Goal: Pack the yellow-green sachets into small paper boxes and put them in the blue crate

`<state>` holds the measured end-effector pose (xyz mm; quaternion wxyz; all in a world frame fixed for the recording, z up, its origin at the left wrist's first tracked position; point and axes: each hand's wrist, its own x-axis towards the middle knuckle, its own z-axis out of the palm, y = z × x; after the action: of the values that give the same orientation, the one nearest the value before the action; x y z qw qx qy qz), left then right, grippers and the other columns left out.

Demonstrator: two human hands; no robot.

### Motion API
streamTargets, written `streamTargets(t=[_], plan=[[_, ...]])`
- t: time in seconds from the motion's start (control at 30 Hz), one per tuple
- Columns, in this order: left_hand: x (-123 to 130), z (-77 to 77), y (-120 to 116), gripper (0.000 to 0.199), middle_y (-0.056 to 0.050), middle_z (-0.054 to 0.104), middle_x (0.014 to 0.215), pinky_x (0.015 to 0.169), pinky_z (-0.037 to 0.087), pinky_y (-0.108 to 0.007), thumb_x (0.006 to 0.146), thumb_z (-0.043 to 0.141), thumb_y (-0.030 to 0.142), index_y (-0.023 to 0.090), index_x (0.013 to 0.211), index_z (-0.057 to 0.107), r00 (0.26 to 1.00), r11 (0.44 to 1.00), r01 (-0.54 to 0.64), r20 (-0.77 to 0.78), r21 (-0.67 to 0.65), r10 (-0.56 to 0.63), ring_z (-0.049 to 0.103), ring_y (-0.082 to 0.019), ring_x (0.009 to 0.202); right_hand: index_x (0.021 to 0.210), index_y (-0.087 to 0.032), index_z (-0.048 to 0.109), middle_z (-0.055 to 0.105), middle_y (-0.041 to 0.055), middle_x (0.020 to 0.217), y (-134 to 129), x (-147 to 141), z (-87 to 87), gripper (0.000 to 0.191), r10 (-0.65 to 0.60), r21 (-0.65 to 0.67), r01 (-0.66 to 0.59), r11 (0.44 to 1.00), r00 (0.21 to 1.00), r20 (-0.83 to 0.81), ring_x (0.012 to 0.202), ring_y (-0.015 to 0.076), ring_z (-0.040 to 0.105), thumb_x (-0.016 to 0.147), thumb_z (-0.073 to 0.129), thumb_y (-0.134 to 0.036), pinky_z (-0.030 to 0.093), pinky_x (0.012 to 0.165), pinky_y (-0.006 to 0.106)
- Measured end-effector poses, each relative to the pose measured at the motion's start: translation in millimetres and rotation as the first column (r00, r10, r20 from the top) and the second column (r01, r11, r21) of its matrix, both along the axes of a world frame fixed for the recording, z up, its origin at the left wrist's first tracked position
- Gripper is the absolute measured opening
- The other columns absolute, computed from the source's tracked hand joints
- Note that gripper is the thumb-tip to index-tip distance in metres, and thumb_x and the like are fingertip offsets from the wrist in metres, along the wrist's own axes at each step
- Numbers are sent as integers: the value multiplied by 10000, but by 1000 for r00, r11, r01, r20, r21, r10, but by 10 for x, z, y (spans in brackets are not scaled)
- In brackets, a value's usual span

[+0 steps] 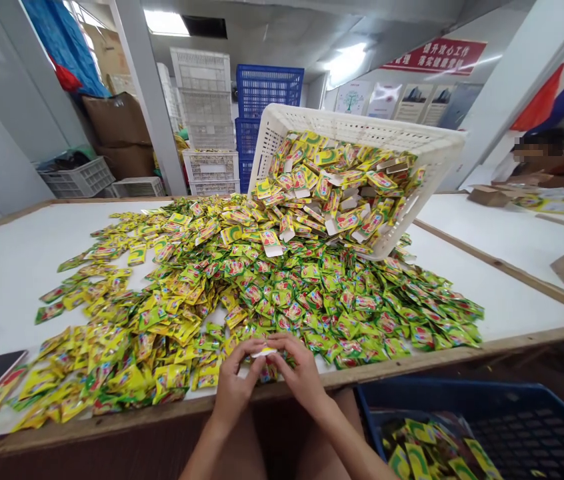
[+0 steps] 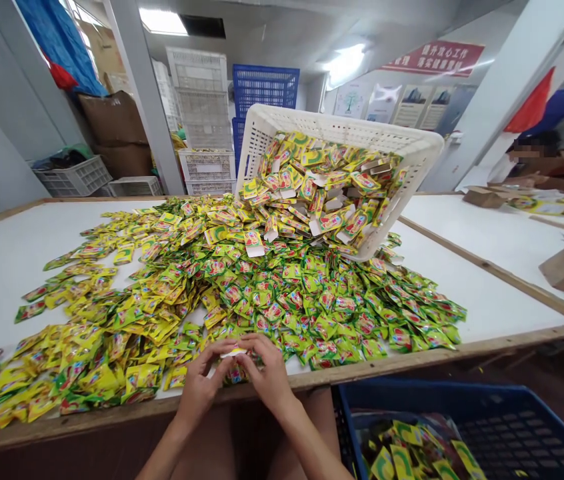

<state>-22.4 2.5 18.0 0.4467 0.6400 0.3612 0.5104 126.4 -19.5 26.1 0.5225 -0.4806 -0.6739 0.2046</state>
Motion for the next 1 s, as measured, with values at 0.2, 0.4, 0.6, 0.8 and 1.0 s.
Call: streamTargets(t=[0.2, 0.4, 0.6, 0.8, 1.0], plan=[[20, 1, -5, 139, -58, 665, 919, 846, 454, -324, 787, 577, 281, 198, 879, 639, 998, 997, -55, 6, -48, 55, 598, -215, 918, 909, -219, 617, 633, 43, 896, -7, -59, -12, 116, -50, -9, 50, 999, 999, 6, 873, 177, 573, 854, 519, -245, 452, 777, 310], [25, -36, 51, 146, -33, 655, 843, 753, 469, -267, 780, 594, 299, 190, 866, 638, 997, 995, -81, 4, -55, 81, 603, -177, 801, 834, -208, 618, 627, 30, 811, 58, -83, 15, 122, -127, -31, 127, 991, 992, -22, 795, 172, 569, 856, 513, -267, 443, 732, 298], [-25, -136, 59, 141, -56, 664, 899, 827, 465, -310, 771, 607, 256, 193, 878, 673, 998, 997, -66, 18, -29, 66, 595, -198, 905, 869, -213, 604, 614, 41, 886, 9, -73, -68, 104, -78, 22, 80, 997, 994, -80, 877, 170, 567, 856, 500, -218, 445, 782, 300], [-31, -145, 71, 116, -51, 668, 890, 844, 462, -338, 789, 581, 229, 200, 839, 681, 997, 996, -77, -19, 44, 78, 598, -196, 904, 876, -210, 604, 627, 36, 868, 3, -54, -174, 86, -85, -19, 84, 996, 995, -50, 853, 171, 577, 837, 528, -222, 454, 763, 289], [7, -189, 32, 311, -70, 586, 1094, 896, 445, -366, 793, 573, 222, 229, 1101, 537, 993, 997, -69, -94, 17, 70, 567, -209, 1018, 1019, -209, 557, 616, 47, 944, 6, -118, -197, 183, -55, -123, 45, 991, 995, -83, 844, 165, 580, 850, 488, -200, 470, 736, 276]])
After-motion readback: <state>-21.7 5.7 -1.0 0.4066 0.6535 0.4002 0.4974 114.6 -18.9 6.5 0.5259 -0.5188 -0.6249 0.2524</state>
